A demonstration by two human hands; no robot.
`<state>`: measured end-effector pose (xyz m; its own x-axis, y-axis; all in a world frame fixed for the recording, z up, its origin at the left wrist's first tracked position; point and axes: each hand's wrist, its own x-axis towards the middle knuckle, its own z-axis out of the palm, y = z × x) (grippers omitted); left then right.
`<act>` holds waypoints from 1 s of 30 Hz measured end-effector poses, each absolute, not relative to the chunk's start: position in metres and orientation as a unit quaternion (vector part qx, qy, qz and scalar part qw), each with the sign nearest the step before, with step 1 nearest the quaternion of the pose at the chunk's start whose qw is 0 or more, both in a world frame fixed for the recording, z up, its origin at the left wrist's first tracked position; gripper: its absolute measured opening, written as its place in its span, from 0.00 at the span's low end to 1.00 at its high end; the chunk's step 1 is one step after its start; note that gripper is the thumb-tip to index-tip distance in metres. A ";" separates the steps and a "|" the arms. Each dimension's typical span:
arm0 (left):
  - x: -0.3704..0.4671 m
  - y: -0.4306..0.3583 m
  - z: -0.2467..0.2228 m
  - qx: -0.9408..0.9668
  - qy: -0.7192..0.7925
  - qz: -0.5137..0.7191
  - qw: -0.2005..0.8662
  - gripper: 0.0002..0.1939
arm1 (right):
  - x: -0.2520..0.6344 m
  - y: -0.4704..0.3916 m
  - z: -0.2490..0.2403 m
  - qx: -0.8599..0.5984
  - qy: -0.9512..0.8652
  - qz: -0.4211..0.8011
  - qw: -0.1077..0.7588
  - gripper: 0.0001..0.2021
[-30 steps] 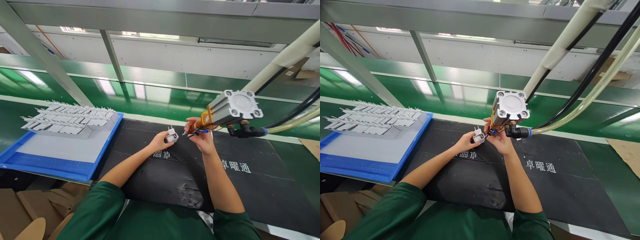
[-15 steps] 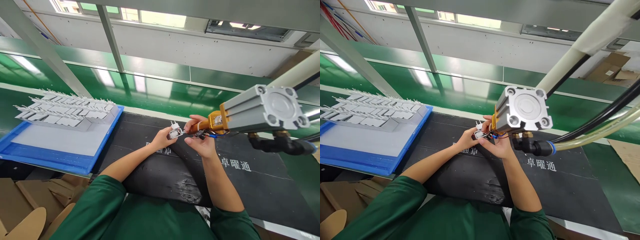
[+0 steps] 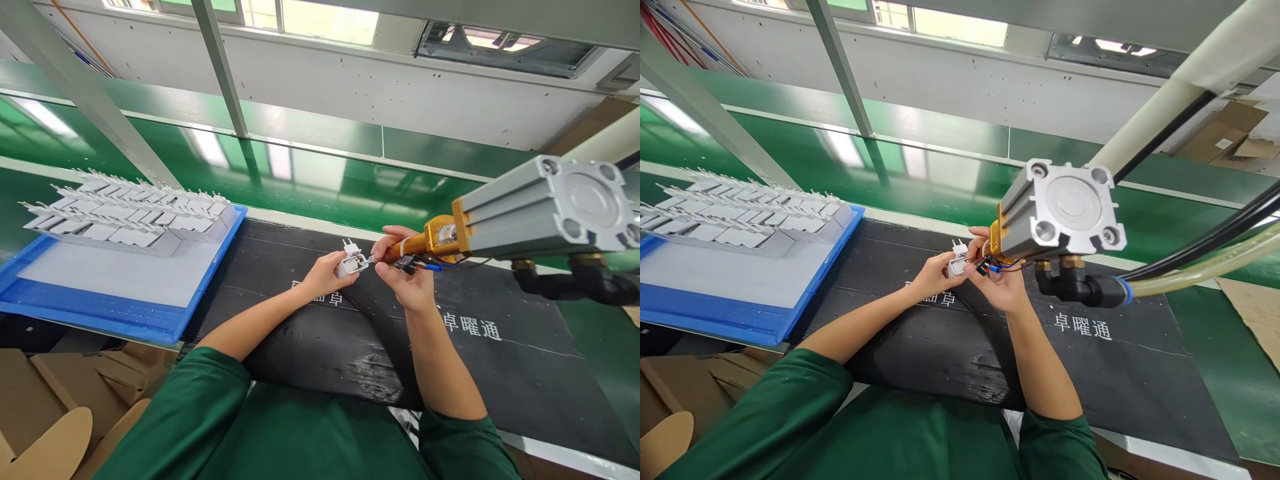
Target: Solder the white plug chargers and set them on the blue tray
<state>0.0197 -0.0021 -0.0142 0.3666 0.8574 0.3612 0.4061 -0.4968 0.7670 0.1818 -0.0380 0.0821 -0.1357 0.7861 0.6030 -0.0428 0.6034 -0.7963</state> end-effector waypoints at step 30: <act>0.029 -0.018 -0.011 0.703 0.335 0.393 0.489 0.28 | 0.181 -0.056 0.069 -0.291 -0.656 0.386 0.579 0.24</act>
<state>0.0288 -0.0181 -0.0110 0.4667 0.8554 0.2246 0.0864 -0.2968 0.9510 0.1809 -0.0561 0.0685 -0.1601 0.8297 0.5347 -0.0649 0.5317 -0.8445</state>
